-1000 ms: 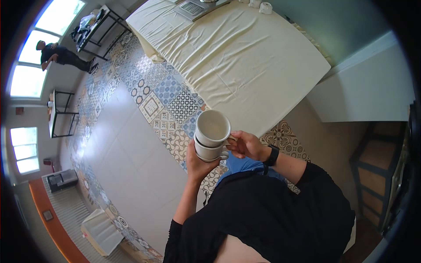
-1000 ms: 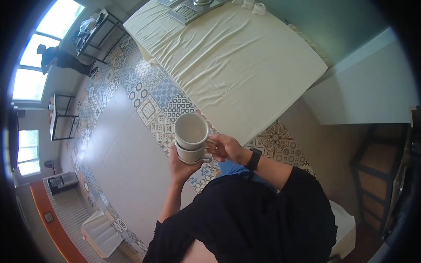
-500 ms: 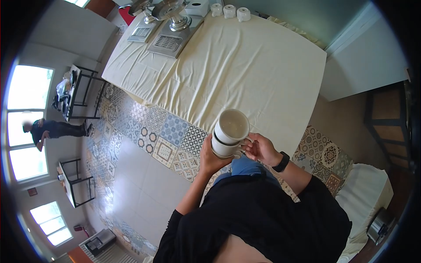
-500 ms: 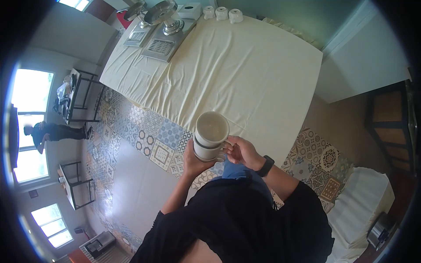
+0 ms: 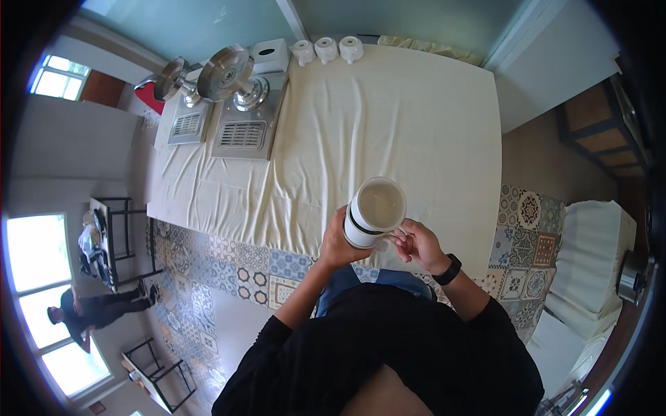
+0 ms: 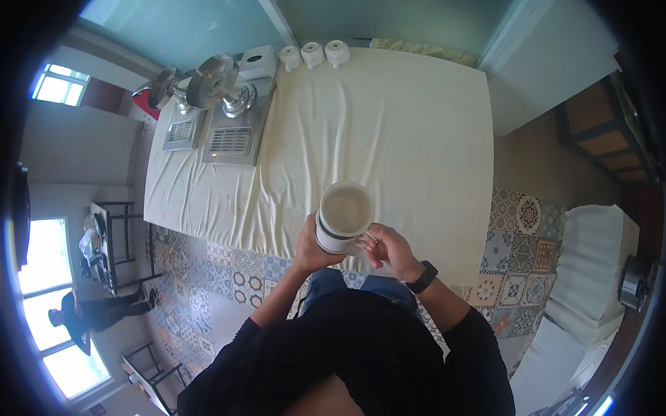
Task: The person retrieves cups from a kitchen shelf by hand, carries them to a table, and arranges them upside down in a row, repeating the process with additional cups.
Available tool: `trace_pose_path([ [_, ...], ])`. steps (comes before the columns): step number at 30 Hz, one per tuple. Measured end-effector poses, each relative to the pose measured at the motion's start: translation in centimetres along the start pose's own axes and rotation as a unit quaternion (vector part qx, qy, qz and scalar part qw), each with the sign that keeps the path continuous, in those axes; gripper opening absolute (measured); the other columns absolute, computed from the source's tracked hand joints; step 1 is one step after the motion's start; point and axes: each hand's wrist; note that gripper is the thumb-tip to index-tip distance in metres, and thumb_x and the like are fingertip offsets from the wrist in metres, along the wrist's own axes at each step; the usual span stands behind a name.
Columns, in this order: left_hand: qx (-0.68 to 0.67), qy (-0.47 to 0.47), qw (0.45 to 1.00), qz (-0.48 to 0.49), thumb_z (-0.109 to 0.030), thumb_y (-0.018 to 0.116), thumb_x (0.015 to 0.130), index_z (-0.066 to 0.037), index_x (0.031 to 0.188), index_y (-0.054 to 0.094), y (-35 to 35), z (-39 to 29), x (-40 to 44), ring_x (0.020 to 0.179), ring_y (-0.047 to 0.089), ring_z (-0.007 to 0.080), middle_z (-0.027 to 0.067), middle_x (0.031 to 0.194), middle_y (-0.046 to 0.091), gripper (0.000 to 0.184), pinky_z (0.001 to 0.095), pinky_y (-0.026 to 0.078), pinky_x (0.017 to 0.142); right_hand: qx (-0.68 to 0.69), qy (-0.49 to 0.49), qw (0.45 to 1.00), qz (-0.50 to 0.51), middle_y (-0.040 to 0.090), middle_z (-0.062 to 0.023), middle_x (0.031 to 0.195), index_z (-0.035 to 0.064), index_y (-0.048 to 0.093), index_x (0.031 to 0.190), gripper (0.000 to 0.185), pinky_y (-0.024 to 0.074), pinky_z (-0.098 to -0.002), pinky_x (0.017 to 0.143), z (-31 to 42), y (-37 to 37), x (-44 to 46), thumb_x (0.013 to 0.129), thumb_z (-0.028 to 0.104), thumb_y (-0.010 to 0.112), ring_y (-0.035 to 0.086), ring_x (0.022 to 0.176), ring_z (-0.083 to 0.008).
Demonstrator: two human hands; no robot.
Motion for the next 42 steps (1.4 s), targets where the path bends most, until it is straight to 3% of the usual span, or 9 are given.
trace_pose_path([
  [4,0.046,0.104,0.991,0.07,-0.024,0.085,0.049,-0.004,0.125,0.047,-3.4,3.4,4.2,0.108,0.051,0.0353,0.0157,0.114,0.055,0.087,0.0437,0.04,0.094,0.036,-0.048,0.994,-0.088,0.044,-0.0009,0.072,0.0093,0.045,0.08,0.034,0.0359,-0.0249,0.042,-0.9,3.2,3.0,0.097,0.038,0.04,0.048,0.048,-0.0124],
  [10,0.053,0.168,0.969,0.171,-0.028,0.086,0.048,-0.006,0.125,0.048,-9.0,9.5,10.6,0.105,0.052,0.0349,0.0134,0.114,0.056,0.088,0.0438,0.041,0.093,0.049,-0.103,0.972,-0.206,0.046,-0.0003,0.07,0.0092,0.048,0.08,0.033,0.0364,-0.0255,0.044,-4.1,7.6,10.0,0.096,0.038,0.042,0.052,0.05,-0.013],
  [14,0.057,0.169,0.968,0.178,-0.02,0.083,0.046,-0.004,0.124,0.049,-10.3,12.2,14.1,0.098,0.057,0.0349,0.0138,0.112,0.058,0.087,0.0416,0.045,0.09,0.0,-0.133,0.961,-0.244,0.044,-0.0008,0.069,0.0105,0.043,0.076,0.034,0.0358,-0.0243,0.044,-4.5,9.4,15.1,0.097,0.037,0.04,0.051,0.049,-0.0132],
  [17,0.064,0.232,0.957,0.164,-0.019,0.082,0.047,-0.003,0.125,0.047,-9.2,15.3,16.8,0.101,0.056,0.0358,0.0139,0.114,0.057,0.086,0.0431,0.045,0.09,-0.046,-0.154,0.952,-0.26,0.044,-0.0009,0.068,0.0107,0.042,0.073,0.033,0.0364,-0.0239,0.044,-4.1,9.1,17.9,0.097,0.035,0.039,0.05,0.049,-0.013],
  [18,0.062,0.184,0.961,0.197,-0.017,0.081,0.048,-0.004,0.126,0.046,-9.3,15.6,17.6,0.104,0.055,0.036,0.0138,0.116,0.056,0.086,0.0442,0.045,0.092,-0.052,-0.162,0.949,-0.265,0.044,-0.0007,0.067,0.0108,0.041,0.073,0.034,0.0365,-0.0239,0.044,-4.2,8.6,18.8,0.097,0.035,0.039,0.05,0.049,-0.0128],
  [22,0.036,0.152,0.972,0.177,-0.016,0.081,0.049,-0.005,0.124,0.046,-7.2,16.8,20.7,0.107,0.054,0.036,0.0138,0.115,0.056,0.084,0.0433,0.046,0.094,-0.052,-0.202,0.936,-0.283,0.044,-0.0001,0.066,0.011,0.041,0.073,0.034,0.0364,-0.0237,0.045,-4.0,6.3,21.7,0.096,0.035,0.039,0.05,0.049,-0.0115],
  [28,0.012,0.06,0.984,0.166,-0.017,0.082,0.052,-0.004,0.121,0.047,-4.9,18.0,24.9,0.102,0.058,0.0365,0.0157,0.111,0.058,0.078,0.0419,0.051,0.086,-0.073,-0.213,0.935,-0.273,0.044,0.0032,0.064,0.0123,0.043,0.071,0.035,0.0376,-0.0216,0.043,-1.8,2.5,25.4,0.096,0.037,0.044,0.052,0.048,-0.0083],
  [34,-0.027,0.079,0.991,0.106,-0.016,0.083,0.055,-0.003,0.12,0.046,-2.4,20.2,27.4,0.098,0.063,0.0344,0.0165,0.107,0.062,0.076,0.0396,0.054,0.08,-0.107,-0.205,0.937,-0.263,0.044,0.0021,0.065,0.0113,0.043,0.072,0.034,0.0369,-0.022,0.043,-0.2,-0.6,28.0,0.097,0.035,0.043,0.051,0.048,-0.0091],
  [42,-0.063,0.017,0.987,0.144,-0.016,0.084,0.055,-0.004,0.122,0.047,-2.9,21.4,27.3,0.097,0.064,0.0304,0.0142,0.108,0.063,0.077,0.037,0.053,0.08,-0.118,-0.181,0.943,-0.253,0.047,0.0011,0.068,0.0113,0.043,0.074,0.033,0.0399,-0.0212,0.047,-0.4,-0.2,28.5,0.098,0.034,0.042,0.053,0.051,-0.0095],
])
Point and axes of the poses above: each hand's wrist, its own x-axis towards the middle knuckle, its own y-axis out of the palm, z = x × y
